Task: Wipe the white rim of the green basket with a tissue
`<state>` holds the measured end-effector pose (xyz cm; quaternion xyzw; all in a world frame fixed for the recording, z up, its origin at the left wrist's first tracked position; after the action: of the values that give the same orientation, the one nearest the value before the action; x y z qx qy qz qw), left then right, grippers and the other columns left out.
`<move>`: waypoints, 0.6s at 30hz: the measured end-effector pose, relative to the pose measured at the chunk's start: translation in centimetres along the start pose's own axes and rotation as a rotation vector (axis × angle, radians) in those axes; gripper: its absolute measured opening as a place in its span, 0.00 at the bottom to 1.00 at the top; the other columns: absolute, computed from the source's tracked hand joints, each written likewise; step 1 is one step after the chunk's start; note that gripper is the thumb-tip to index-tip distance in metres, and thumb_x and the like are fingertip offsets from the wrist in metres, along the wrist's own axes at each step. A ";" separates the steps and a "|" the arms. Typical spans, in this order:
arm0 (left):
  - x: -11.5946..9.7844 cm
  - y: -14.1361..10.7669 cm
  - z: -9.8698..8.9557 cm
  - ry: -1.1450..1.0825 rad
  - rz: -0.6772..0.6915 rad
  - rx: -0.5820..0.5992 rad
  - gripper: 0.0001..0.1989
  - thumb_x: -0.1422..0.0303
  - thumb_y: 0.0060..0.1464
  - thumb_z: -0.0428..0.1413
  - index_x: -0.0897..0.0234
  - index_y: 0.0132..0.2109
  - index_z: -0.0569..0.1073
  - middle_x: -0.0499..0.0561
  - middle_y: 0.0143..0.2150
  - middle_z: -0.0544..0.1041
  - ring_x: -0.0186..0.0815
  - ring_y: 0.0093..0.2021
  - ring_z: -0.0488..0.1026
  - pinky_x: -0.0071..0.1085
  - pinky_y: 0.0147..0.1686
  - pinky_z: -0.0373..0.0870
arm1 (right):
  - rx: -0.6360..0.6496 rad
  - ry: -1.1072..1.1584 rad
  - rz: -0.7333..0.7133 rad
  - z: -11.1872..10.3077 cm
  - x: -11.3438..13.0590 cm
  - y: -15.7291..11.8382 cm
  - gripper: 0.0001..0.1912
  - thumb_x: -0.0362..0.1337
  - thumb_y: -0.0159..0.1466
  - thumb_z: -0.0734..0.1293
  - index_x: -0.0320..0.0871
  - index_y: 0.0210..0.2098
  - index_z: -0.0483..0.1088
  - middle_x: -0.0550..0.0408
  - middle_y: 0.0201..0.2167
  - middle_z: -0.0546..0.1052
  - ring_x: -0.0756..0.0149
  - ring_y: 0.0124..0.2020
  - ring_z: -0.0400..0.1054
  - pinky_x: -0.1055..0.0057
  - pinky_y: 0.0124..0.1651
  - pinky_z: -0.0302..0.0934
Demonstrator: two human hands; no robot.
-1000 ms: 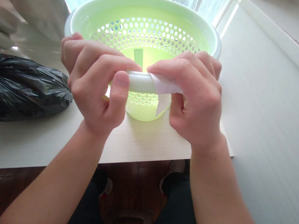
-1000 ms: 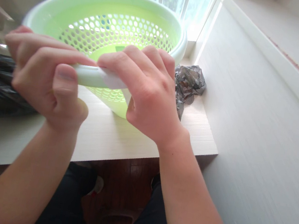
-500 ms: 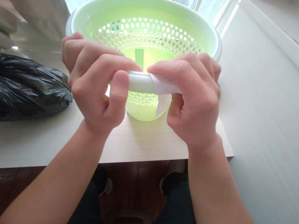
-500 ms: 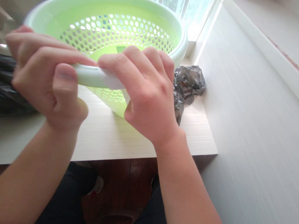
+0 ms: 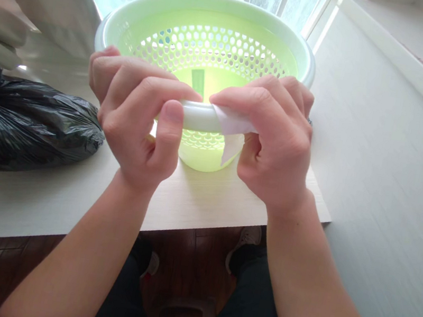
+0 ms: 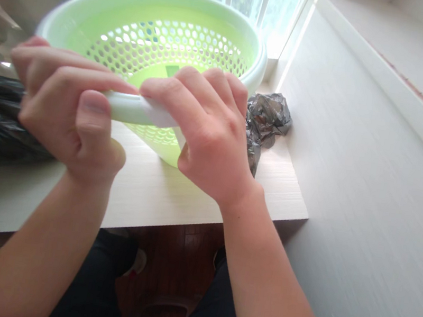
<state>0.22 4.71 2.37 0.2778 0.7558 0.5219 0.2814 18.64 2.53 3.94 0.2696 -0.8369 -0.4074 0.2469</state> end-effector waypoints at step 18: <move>0.1 0.1 0.0 0.036 0.033 0.010 0.19 0.60 0.70 0.44 0.61 0.43 0.77 0.46 0.38 0.71 0.38 0.53 0.75 0.57 0.63 0.63 | 0.071 0.062 -0.029 -1.0 -0.6 0.6 0.21 0.28 0.73 0.55 0.58 0.49 0.74 0.63 0.43 0.81 0.67 0.45 0.73 0.62 0.57 0.63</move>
<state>0.17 4.84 2.43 0.2823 0.7586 0.5276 0.2577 19.52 2.68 4.89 0.3028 -0.8388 -0.3723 0.2572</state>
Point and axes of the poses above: each hand's wrist, its own y-axis towards the middle knuckle, its own z-axis out of the palm, x = y × z, the point moved 2 cm from there along y, towards the middle knuckle
